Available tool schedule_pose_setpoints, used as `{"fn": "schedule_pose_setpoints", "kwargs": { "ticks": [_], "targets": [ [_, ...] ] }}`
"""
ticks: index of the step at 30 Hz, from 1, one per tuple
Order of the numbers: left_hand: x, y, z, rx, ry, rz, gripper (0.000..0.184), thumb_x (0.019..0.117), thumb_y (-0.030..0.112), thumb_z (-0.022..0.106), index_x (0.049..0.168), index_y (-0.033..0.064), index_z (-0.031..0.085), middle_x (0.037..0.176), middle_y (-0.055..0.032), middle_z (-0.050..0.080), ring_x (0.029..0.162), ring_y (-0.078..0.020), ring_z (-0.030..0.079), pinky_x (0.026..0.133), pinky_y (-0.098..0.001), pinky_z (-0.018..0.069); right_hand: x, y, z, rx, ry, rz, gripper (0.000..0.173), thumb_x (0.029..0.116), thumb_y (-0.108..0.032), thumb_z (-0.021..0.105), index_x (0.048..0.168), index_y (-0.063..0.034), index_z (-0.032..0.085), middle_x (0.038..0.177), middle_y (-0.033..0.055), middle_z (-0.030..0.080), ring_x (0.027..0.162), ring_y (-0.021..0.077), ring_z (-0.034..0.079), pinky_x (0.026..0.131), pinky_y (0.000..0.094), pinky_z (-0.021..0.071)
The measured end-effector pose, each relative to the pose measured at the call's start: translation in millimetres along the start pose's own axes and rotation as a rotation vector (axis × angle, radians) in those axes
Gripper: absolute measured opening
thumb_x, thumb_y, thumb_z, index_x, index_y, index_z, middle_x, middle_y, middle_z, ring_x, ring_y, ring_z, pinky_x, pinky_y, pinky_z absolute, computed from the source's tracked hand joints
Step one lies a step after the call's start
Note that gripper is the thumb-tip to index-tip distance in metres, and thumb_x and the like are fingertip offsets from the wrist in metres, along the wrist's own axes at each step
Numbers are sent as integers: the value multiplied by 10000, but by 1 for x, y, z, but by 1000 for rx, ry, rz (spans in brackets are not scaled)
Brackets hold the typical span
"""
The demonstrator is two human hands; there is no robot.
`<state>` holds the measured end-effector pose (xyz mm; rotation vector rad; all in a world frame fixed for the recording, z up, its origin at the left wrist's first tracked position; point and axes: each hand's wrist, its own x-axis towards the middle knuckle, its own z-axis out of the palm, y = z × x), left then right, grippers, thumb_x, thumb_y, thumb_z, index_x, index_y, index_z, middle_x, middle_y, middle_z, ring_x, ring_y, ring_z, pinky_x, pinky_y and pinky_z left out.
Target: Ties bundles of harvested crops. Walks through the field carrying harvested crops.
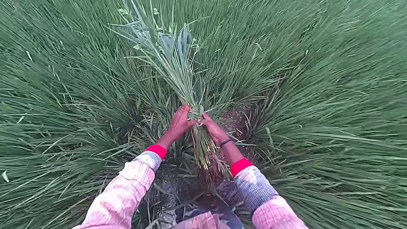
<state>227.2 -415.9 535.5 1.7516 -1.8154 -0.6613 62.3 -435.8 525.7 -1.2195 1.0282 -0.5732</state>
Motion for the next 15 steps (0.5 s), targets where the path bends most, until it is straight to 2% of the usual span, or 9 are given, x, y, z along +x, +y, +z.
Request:
{"fn": "schedule_pose_setpoints", "kwargs": {
  "ticks": [2,3,5,6,8,10,12,15],
  "targets": [
    [-4,3,1,-9,87,-7,512,855,102,798,1238,-148,569,1276,-339,589,1228,-464,581,1042,-578,460,-4,-3,5,33,-10,-14,539,1075,-60,342,1598,8,233,1662,205,238,1504,197,306,1215,337,263],
    [-6,6,3,-12,129,-18,539,859,114,805,1263,-149,565,1302,-340,581,1247,-462,575,1047,-572,462,-6,-4,6,54,0,-37,526,1075,-64,299,1590,19,230,1648,202,253,1477,174,331,1196,306,282],
    [-11,15,5,-27,165,-110,560,886,110,782,1344,-112,549,1399,-314,546,1314,-446,542,1057,-573,460,-7,-3,13,84,40,-98,507,1072,-104,255,1556,47,266,1580,179,351,1386,109,411,1138,239,336],
    [-16,20,7,-38,172,-158,534,890,67,761,1357,-97,560,1418,-300,543,1325,-440,536,1041,-578,470,-5,1,18,95,72,-112,481,1100,-150,239,1529,59,296,1520,151,420,1336,72,452,1112,214,367],
    [-21,29,11,-48,94,-245,482,949,23,657,1415,-39,553,1478,-251,521,1359,-407,518,1054,-558,469,0,12,22,78,112,-105,490,1132,-233,200,1510,61,307,1459,112,473,1295,33,480,1091,203,392],
    [-26,28,20,-43,155,-186,397,1004,20,552,1395,-44,584,1447,-246,564,1338,-406,551,1070,-538,462,5,20,22,19,130,-104,460,1128,-233,229,1476,50,332,1349,64,525,1198,5,523,1028,191,429],
    [-33,20,29,-33,276,-101,382,983,-43,522,1350,-49,626,1410,-242,602,1340,-409,556,1089,-546,444,12,30,23,-31,129,-96,375,1094,-142,306,1415,45,361,1217,40,550,1076,-2,560,940,177,472],
    [-45,11,30,-24,296,-85,377,1001,-23,513,1360,-25,629,1425,-219,597,1367,-386,531,1148,-510,382,14,39,37,-51,111,-98,388,1070,-63,325,1442,49,313,1227,53,536,1084,2,560,956,181,476]
  ]
}}
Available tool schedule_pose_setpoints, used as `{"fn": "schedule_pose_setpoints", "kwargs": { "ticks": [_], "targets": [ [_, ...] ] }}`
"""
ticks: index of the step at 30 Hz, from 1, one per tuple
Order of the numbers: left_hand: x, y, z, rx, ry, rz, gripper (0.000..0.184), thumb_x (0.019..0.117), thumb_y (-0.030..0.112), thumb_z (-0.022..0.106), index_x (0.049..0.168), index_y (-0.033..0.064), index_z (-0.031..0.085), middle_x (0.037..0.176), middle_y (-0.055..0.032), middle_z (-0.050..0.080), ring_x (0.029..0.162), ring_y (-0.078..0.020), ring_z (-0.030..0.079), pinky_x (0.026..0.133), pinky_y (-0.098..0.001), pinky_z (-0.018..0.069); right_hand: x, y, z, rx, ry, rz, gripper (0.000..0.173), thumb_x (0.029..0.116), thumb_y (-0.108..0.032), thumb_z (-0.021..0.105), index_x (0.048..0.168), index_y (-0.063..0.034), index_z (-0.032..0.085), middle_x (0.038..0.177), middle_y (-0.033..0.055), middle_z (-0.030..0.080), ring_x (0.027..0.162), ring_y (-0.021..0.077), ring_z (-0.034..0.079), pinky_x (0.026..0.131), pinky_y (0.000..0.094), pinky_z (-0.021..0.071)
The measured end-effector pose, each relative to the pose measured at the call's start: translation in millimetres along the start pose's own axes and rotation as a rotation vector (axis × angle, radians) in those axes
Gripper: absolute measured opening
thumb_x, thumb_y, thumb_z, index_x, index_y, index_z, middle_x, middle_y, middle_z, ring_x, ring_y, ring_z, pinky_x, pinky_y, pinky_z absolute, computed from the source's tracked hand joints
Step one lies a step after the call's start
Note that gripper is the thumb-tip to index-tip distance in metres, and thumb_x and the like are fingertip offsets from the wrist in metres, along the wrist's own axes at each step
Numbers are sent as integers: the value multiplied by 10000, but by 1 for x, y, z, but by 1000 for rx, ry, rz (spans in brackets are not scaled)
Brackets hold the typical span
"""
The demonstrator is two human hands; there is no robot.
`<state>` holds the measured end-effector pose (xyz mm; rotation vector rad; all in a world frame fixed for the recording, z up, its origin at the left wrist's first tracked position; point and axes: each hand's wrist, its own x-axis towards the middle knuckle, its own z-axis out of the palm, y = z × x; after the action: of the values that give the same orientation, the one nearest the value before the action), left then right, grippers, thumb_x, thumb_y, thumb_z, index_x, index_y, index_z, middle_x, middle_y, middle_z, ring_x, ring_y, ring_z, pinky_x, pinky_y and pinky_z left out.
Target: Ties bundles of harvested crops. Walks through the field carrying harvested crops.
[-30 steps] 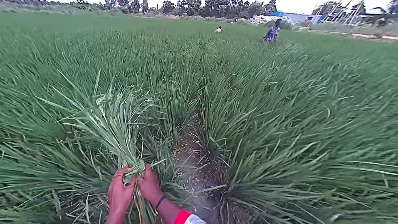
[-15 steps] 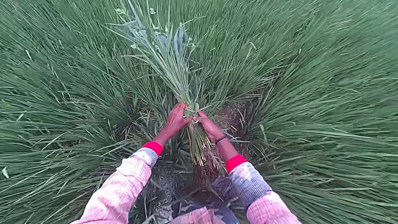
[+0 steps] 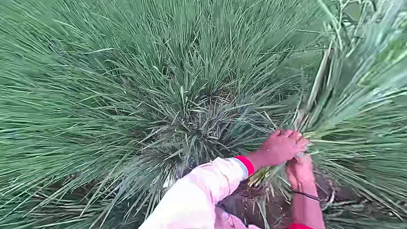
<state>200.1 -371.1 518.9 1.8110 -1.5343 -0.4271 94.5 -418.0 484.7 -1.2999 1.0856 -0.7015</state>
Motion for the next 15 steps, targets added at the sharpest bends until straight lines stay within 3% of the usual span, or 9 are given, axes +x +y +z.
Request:
{"fn": "schedule_pose_setpoints", "kwargs": {
  "ticks": [3,6,8,12,15],
  "targets": [
    [-14,-9,-9,-91,-22,-50,391,1013,-15,501,1393,-50,586,1466,-253,546,1415,-391,473,1206,-459,316,-9,5,18,-36,-14,-31,378,1077,-74,313,1434,49,319,1193,41,542,1052,-3,574,934,188,492],
    [-40,-25,-16,-279,-36,-64,497,959,42,604,1435,-79,528,1540,-293,439,1487,-400,360,1246,-442,238,-19,3,38,-101,-36,-44,360,1073,-55,339,1405,82,322,1092,15,538,942,-63,579,849,132,496],
    [-57,-39,-18,-283,92,-30,445,988,123,599,1372,-100,582,1517,-294,470,1478,-390,390,1243,-427,265,-20,3,53,-116,-82,-68,339,1061,-27,356,1379,90,344,1055,-9,556,918,-86,582,834,118,499],
    [-83,-63,-43,-160,396,-70,294,1005,24,551,1242,-30,716,1305,-231,675,1304,-418,574,1147,-489,396,-21,14,97,-71,-170,-121,162,1039,-20,443,1200,-8,460,931,-73,604,849,-57,626,826,157,543],
    [-110,-77,-77,-196,511,-102,419,962,-14,602,1380,-34,615,1283,-262,675,1199,-405,649,1089,-458,456,-38,16,134,-65,-283,-130,170,1035,-4,429,1204,1,437,949,-77,581,855,-75,607,833,142,532]
  ]
}}
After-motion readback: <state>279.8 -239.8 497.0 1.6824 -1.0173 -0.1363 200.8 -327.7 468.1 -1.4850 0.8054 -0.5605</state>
